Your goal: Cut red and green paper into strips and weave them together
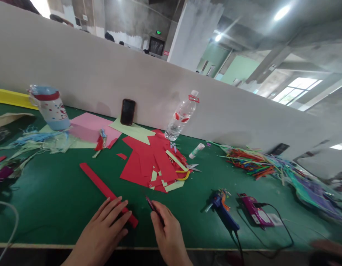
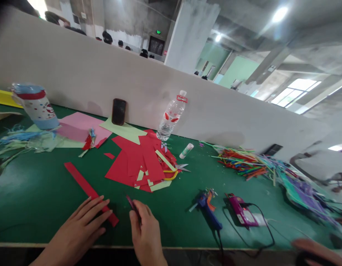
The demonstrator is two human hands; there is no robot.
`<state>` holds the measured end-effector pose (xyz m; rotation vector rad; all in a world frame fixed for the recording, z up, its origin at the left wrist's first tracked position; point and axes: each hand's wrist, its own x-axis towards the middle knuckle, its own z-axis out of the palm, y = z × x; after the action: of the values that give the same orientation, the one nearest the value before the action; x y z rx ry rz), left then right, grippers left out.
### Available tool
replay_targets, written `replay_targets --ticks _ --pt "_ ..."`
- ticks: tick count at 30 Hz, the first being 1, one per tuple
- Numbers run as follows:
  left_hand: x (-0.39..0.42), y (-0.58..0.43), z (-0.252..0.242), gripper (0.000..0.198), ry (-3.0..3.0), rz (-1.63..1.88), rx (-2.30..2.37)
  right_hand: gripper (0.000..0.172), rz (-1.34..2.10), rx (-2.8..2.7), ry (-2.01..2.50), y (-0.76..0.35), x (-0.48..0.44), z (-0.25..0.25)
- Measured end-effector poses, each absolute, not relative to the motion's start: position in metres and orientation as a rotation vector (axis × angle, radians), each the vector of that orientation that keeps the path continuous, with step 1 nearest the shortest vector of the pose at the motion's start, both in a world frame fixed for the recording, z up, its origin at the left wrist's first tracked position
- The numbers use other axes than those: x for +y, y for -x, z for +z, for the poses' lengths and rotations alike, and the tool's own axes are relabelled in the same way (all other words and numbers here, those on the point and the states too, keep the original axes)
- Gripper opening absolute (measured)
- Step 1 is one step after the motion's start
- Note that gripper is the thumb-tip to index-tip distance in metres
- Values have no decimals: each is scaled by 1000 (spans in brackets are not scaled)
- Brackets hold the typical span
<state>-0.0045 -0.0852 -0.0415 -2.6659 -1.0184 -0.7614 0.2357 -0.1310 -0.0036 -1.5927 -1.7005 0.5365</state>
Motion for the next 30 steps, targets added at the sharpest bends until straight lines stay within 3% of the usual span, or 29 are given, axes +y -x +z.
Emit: replay_targets --ticks 11,17,30 --pt "-91 13 -51 50 2678 -638 -1038 23 -41 -2244 1440 -265 -180 -14" --pt "-92 11 -48 61 2722 -664 -1102 20 -74 -2234 1502 -257 -179 -12" --pt "-92 11 -43 54 2763 -650 -1167 24 29 -2175 1561 -258 -177 -7"
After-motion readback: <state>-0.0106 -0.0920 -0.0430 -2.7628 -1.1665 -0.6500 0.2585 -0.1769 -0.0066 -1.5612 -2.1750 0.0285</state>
